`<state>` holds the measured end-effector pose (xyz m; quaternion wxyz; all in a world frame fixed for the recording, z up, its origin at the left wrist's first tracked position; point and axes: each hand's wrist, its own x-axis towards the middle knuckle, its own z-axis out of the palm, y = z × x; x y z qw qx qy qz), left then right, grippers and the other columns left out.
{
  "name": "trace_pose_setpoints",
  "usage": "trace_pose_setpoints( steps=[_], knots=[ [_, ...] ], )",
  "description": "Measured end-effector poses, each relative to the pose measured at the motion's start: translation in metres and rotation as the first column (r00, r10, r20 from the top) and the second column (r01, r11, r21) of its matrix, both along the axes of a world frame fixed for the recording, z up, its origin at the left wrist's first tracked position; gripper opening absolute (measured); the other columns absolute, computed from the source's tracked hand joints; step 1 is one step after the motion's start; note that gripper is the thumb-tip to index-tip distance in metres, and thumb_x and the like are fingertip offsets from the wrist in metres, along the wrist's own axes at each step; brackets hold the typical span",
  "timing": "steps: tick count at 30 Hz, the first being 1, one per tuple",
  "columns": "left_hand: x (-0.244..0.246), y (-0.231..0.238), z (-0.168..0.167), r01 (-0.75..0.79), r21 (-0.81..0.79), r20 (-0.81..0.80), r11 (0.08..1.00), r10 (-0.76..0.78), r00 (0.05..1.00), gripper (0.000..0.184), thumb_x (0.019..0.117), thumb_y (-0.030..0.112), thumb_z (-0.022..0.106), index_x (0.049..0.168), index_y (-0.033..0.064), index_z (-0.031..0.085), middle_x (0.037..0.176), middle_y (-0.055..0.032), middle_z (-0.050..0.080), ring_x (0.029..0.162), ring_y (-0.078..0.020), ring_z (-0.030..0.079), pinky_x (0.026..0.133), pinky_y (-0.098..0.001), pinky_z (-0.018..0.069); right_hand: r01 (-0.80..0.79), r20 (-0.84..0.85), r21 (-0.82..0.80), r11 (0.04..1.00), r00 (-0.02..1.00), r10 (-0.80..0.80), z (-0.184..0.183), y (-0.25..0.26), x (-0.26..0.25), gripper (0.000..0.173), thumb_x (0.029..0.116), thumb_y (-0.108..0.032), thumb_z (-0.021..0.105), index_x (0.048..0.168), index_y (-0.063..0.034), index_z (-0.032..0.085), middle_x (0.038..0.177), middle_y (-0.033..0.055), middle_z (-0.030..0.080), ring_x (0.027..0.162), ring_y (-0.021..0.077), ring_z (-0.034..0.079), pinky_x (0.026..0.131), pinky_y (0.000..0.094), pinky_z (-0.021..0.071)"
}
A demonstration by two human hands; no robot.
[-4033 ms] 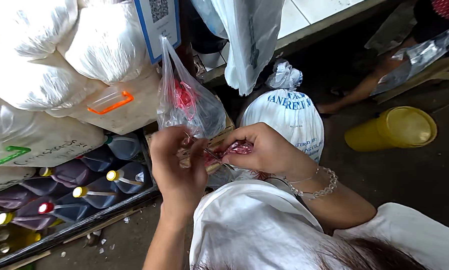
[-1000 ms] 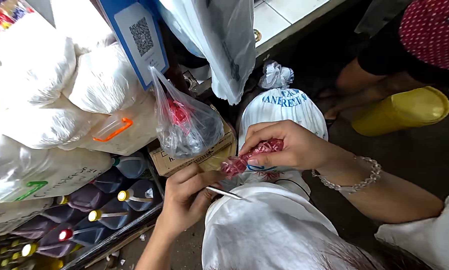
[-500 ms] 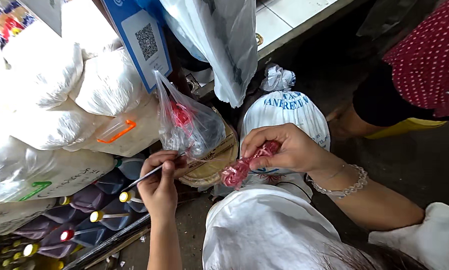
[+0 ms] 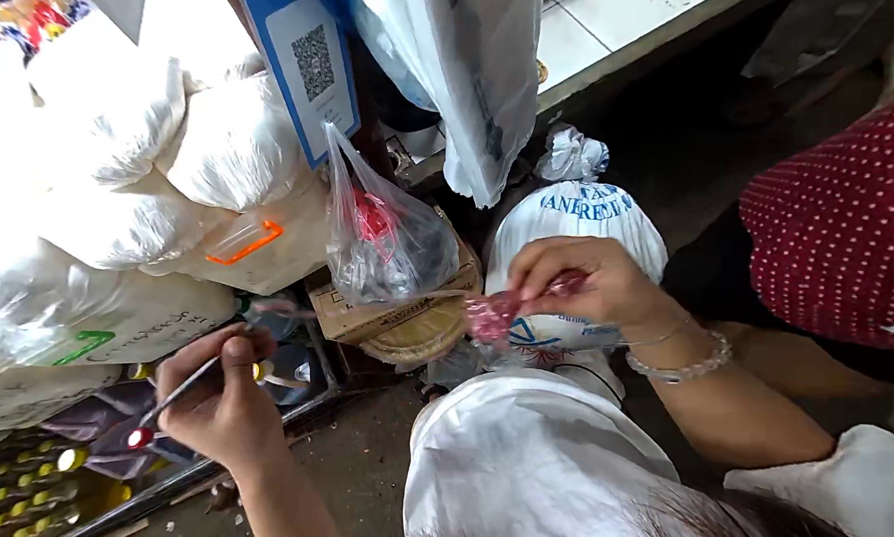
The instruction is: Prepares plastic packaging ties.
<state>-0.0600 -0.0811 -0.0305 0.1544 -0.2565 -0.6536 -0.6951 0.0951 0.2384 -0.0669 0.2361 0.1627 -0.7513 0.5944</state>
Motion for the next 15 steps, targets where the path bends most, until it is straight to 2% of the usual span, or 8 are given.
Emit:
trace_pose_setpoints(
  steps=[2, 4, 6, 7, 8, 10, 13, 15],
  knots=[
    [-0.001, -0.008, -0.005, -0.023, 0.018, 0.214, 1.000, 0.019, 0.977, 0.025, 0.1023, 0.003, 0.046, 0.090, 0.0204, 0.059, 0.071, 0.0123, 0.070, 0.061, -0.0020, 0.067, 0.057, -0.0190, 0.0580, 0.064, 0.041, -0.270, 0.961, 0.998, -0.055, -0.002, 0.010, 0.006, 0.002, 0.0908, -0.023, 0.076, 0.091, -0.0230, 0.073, 0.100, -0.0122, 0.072, 0.091, 0.0006, 0.068, 0.078, 0.0181, 0.0581],
    [0.003, -0.019, -0.006, -0.088, 0.075, 0.373, 0.993, 0.054, 0.926, 0.037, 0.1073, 0.006, 0.027, 0.088, 0.0182, 0.056, 0.066, 0.0102, 0.067, 0.056, -0.0020, 0.065, 0.053, -0.0173, 0.0549, 0.340, 0.126, -0.386, 0.857, 0.940, -0.317, -0.003, 0.015, 0.008, 0.011, 0.0913, -0.011, 0.072, 0.095, -0.0220, 0.073, 0.101, -0.0116, 0.072, 0.085, 0.0010, 0.068, 0.074, 0.0192, 0.0587],
    [0.007, -0.035, -0.009, -0.081, 0.136, 0.328, 0.987, 0.032, 0.944, 0.041, 0.1079, 0.007, 0.024, 0.089, 0.0182, 0.059, 0.070, 0.0096, 0.070, 0.059, -0.0010, 0.065, 0.055, -0.0161, 0.0539, 0.571, 0.149, -0.121, 0.812, 0.819, -0.553, -0.010, 0.023, 0.007, 0.013, 0.0872, -0.001, 0.072, 0.100, -0.0026, 0.070, 0.104, -0.0010, 0.070, 0.090, -0.0004, 0.066, 0.080, 0.0168, 0.0564],
    [0.007, -0.044, -0.007, -0.070, 0.191, 0.277, 0.979, 0.015, 0.961, 0.042, 0.1087, 0.008, 0.025, 0.089, 0.0165, 0.061, 0.072, 0.0079, 0.072, 0.060, -0.0011, 0.066, 0.055, -0.0156, 0.0542, 0.565, 0.131, 0.044, 0.824, 0.814, -0.566, -0.014, 0.027, 0.009, 0.016, 0.0861, -0.003, 0.074, 0.099, 0.0049, 0.070, 0.106, 0.0064, 0.069, 0.093, 0.0003, 0.063, 0.081, 0.0154, 0.0527],
    [0.006, -0.053, -0.004, -0.088, 0.245, 0.238, 0.965, 0.029, 0.971, 0.043, 0.1095, 0.008, 0.023, 0.089, 0.0136, 0.060, 0.073, 0.0059, 0.072, 0.061, -0.0015, 0.068, 0.056, -0.0153, 0.0552, 0.497, 0.138, 0.140, 0.857, 0.847, -0.514, -0.017, 0.031, 0.012, 0.016, 0.0851, -0.006, 0.074, 0.095, 0.0058, 0.071, 0.109, 0.0097, 0.069, 0.096, 0.0010, 0.063, 0.081, 0.0146, 0.0511],
    [-0.002, -0.077, 0.001, -0.149, 0.336, 0.198, 0.930, 0.085, 0.976, 0.045, 0.1103, 0.008, 0.018, 0.089, 0.0084, 0.058, 0.072, 0.0033, 0.071, 0.064, -0.0041, 0.068, 0.060, -0.0177, 0.0573, 0.303, 0.179, 0.087, 0.949, 0.932, -0.314, -0.022, 0.040, 0.019, 0.011, 0.0825, -0.012, 0.077, 0.088, -0.0035, 0.072, 0.116, 0.0036, 0.068, 0.103, -0.0005, 0.063, 0.083, 0.0129, 0.0530],
    [-0.011, -0.097, 0.005, -0.248, 0.276, 0.219, 0.929, 0.190, 0.957, 0.047, 0.1088, 0.005, 0.013, 0.086, 0.0072, 0.055, 0.065, 0.0039, 0.067, 0.057, -0.0049, 0.066, 0.057, -0.0182, 0.0566, 0.022, 0.135, -0.290, 0.957, 0.991, 0.018, -0.029, 0.053, 0.022, 0.011, 0.0861, -0.022, 0.080, 0.096, -0.0258, 0.077, 0.115, -0.0120, 0.071, 0.102, 0.0010, 0.068, 0.083, 0.0180, 0.0586],
    [-0.008, -0.101, 0.004, -0.262, 0.160, 0.236, 0.952, 0.221, 0.946, 0.044, 0.1075, 0.002, 0.016, 0.087, 0.0095, 0.054, 0.063, 0.0072, 0.066, 0.056, -0.0030, 0.065, 0.056, -0.0177, 0.0568, 0.083, 0.136, -0.540, 0.838, 0.991, -0.011, -0.034, 0.048, 0.020, 0.007, 0.0893, -0.027, 0.078, 0.095, -0.0294, 0.076, 0.105, -0.0115, 0.075, 0.086, 0.0023, 0.070, 0.071, 0.0198, 0.0597]
  ],
)
